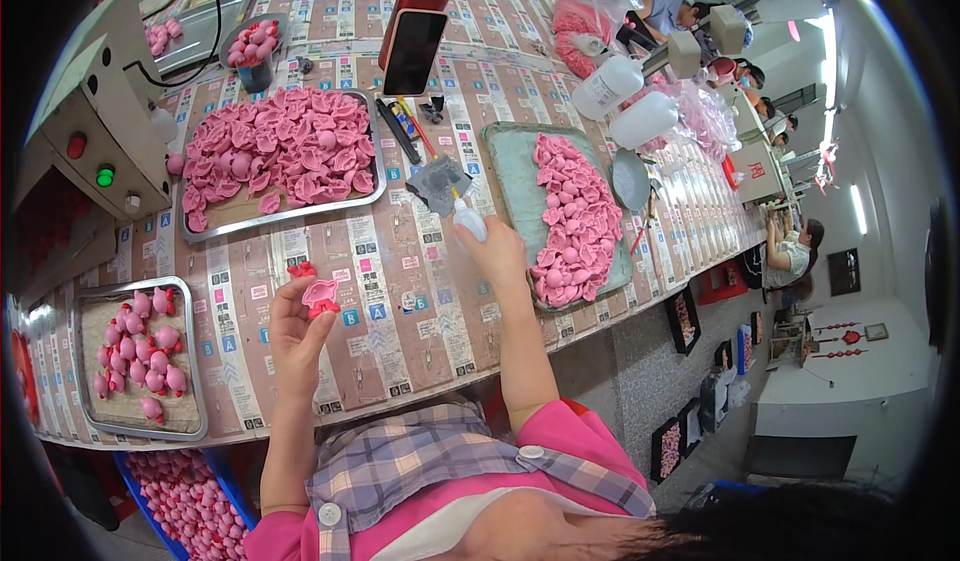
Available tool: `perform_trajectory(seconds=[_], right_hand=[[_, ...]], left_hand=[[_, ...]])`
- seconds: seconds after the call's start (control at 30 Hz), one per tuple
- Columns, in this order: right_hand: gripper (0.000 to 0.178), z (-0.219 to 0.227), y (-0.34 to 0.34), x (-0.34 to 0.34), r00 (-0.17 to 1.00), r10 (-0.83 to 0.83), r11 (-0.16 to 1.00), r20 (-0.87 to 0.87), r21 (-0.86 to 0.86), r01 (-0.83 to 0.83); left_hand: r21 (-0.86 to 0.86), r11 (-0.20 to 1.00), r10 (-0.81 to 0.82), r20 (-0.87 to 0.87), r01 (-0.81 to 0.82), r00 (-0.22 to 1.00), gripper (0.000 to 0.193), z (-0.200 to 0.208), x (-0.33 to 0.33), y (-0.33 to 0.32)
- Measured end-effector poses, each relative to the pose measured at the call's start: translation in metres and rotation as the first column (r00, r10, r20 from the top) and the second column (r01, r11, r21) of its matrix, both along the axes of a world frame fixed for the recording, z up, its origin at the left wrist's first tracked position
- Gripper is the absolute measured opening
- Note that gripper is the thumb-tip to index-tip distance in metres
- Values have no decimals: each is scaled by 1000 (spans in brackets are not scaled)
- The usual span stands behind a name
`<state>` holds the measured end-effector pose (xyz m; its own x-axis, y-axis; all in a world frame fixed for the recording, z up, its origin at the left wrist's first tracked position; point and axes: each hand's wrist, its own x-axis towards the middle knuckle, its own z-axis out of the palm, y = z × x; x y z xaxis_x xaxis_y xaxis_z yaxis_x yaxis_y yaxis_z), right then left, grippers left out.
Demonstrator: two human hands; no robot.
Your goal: Gluing and assembling small pink plastic or clay components at a factory workstation.
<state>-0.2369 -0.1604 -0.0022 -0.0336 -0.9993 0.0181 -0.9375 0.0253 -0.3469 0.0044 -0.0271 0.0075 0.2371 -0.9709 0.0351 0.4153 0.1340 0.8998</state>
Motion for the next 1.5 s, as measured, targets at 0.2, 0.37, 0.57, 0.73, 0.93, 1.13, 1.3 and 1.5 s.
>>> perform_trajectory(seconds=[0.2, 0.37, 0.57, 0.73, 0.93, 1.13, 1.3, 1.5], right_hand=[[37, -4, 11, -14, 936, -90, 987, 340, -94, 129], [34, 33, 37, 26, 416, 19, 998, 909, 7, -62], [40, 22, 56, 45, -74, -23, 960, 997, 1, -280], [38, 24, 65, 53, -169, -78, 935, 982, 13, -355], [41, 11, 69, 55, -209, 1, 992, 978, -28, -124], [55, 51, 80, 64, -108, 160, 979, 981, -171, -110], [56, 55, 89, 76, -14, 259, 965, 966, -259, -26], [58, 62, 92, 82, 172, 435, 899, 884, -436, -33]], left_hand=[[21, 999, -44, 0, 44, 999, 37, 3, 2, 0], [10, 1000, 24, 19, -24, 1000, 36, -10, 10, 4], [37, 999, 17, -23, -16, 1000, 35, -3, 0, 3], [31, 999, 12, 15, -13, 1000, 35, -6, -5, 6], [67, 997, 17, 102, -24, 995, 36, 9, -10, 7], [67, 997, -33, 6, 32, 999, 39, 13, -5, 12], [75, 990, -123, -7, 123, 992, 39, 9, 1, 17], [92, 988, -128, 55, 122, 990, 40, 10, 2, 20]])
